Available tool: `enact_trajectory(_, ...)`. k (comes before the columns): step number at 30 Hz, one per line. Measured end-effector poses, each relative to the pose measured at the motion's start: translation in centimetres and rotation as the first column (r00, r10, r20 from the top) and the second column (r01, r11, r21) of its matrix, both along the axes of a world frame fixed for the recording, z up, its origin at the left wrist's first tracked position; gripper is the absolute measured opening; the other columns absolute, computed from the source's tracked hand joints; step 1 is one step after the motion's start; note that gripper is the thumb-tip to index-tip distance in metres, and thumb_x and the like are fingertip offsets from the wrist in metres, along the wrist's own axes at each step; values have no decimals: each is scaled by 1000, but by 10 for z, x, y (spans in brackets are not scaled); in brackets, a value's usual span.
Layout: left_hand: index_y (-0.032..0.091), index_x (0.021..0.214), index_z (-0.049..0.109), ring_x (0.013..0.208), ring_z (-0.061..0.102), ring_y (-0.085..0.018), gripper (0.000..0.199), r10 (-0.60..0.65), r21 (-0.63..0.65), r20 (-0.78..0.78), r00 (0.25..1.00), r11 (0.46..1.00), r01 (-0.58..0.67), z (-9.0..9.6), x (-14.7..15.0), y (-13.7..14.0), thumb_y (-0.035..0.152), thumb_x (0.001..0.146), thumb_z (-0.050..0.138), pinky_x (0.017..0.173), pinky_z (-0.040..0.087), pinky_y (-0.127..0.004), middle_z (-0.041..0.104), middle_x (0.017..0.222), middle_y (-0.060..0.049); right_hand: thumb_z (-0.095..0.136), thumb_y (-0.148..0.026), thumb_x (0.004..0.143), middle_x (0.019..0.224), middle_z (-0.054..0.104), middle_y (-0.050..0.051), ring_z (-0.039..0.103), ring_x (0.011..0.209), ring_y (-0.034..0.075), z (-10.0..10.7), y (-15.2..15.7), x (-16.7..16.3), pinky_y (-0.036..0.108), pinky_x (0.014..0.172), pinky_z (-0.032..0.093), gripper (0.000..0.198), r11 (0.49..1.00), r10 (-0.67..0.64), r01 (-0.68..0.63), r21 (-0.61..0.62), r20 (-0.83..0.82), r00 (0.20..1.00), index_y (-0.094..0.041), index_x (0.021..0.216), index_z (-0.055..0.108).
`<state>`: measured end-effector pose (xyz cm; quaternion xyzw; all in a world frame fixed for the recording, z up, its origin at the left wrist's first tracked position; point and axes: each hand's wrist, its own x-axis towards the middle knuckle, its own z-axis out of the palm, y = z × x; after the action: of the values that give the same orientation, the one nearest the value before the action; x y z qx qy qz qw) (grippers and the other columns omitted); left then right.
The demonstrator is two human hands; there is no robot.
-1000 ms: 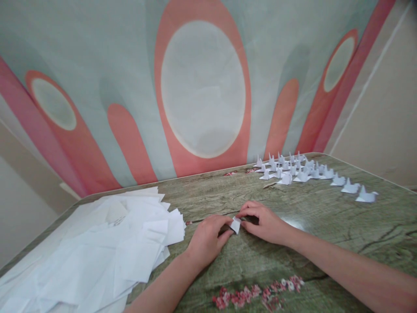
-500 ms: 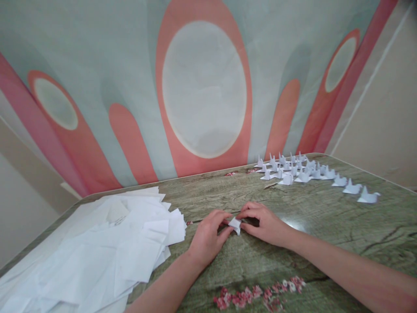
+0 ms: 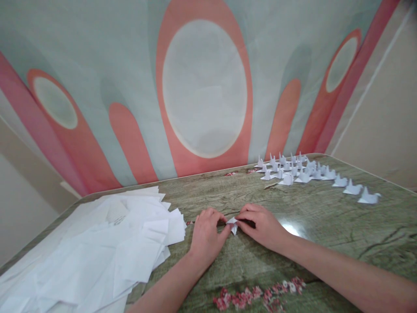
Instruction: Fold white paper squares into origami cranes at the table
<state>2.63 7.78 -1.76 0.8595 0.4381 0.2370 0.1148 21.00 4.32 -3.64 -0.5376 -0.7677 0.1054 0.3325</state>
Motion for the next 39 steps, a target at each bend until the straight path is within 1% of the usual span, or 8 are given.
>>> enact_trajectory(4, 20, 76, 60, 83, 52, -19, 10, -14, -11, -20, 1000, 1000, 14, 1, 0, -1, 28, 79, 57, 73, 38, -31, 58, 80, -2, 56, -23, 82, 77, 61, 1, 55, 73, 15, 2, 0, -1, 28, 70, 40, 12, 1000, -17, 17, 2, 1, 1000, -22, 83, 69)
enact_trajectory(12, 19, 74, 61, 82, 54, -19, 13, -85, -61, 37, 996, 994, 87, 4, 1, -1, 30, 80, 56, 73, 39, -29, 58, 78, -2, 60, -18, 78, 76, 61, 0, 55, 74, 15, 2, 2, -2, 27, 70, 40, 10, 998, -53, 53, -13, 26, 998, -23, 80, 69)
enact_trajectory(16, 21, 82, 62, 86, 53, -19, 9, -148, -69, 43, 988, 986, 150, 4, -2, -2, 26, 80, 55, 78, 39, -31, 59, 83, -3, 60, -15, 76, 76, 61, 0, 55, 73, 14, 2, 1, -1, 26, 70, 40, 12, 999, -42, 43, -27, 28, 999, -23, 79, 69)
enact_trajectory(21, 22, 87, 62, 87, 53, -19, 13, -198, -92, 45, 979, 975, 201, 7, -7, 0, 22, 83, 50, 80, 40, -31, 61, 87, -3, 60, -17, 78, 76, 61, 0, 55, 74, 14, 4, 2, 1, 26, 71, 40, 12, 999, -25, 26, -31, 37, 999, -24, 80, 70)
enact_trajectory(27, 22, 91, 63, 87, 56, -18, 12, -269, -143, 94, 959, 949, 280, 9, -9, 8, 24, 81, 56, 81, 42, -30, 62, 89, -3, 60, -20, 80, 77, 60, 0, 55, 75, 14, 1, 2, 3, 26, 71, 39, 13, 1000, -4, 5, -31, 56, 998, -26, 84, 70)
enact_trajectory(32, 26, 102, 62, 108, 52, -19, 25, -313, -170, 128, 941, 928, 332, 4, -9, 9, 24, 77, 61, 96, 36, -32, 64, 106, -1, 59, -18, 80, 76, 61, 0, 55, 75, 14, 0, 3, 2, 25, 70, 40, 14, 999, 15, -13, -49, 44, 999, -25, 86, 69)
enact_trajectory(35, 27, 104, 62, 112, 50, -19, 27, -327, -180, 126, 937, 921, 346, 3, -10, 8, 24, 78, 61, 98, 35, -34, 65, 108, 0, 60, -17, 76, 76, 62, 0, 56, 72, 14, 0, 2, 0, 25, 68, 40, 11, 998, -25, 26, -58, 9, 1000, -22, 85, 65)
enact_trajectory(39, 27, 103, 62, 108, 53, -19, 27, -328, -148, 128, 936, 927, 345, 6, -9, 5, 23, 76, 62, 97, 36, -34, 66, 105, 1, 62, -21, 74, 66, 59, -3, 52, 61, 14, 0, 2, -1, 25, 59, 38, 6, 990, -114, 113, -80, -9, 993, -20, 75, 56)
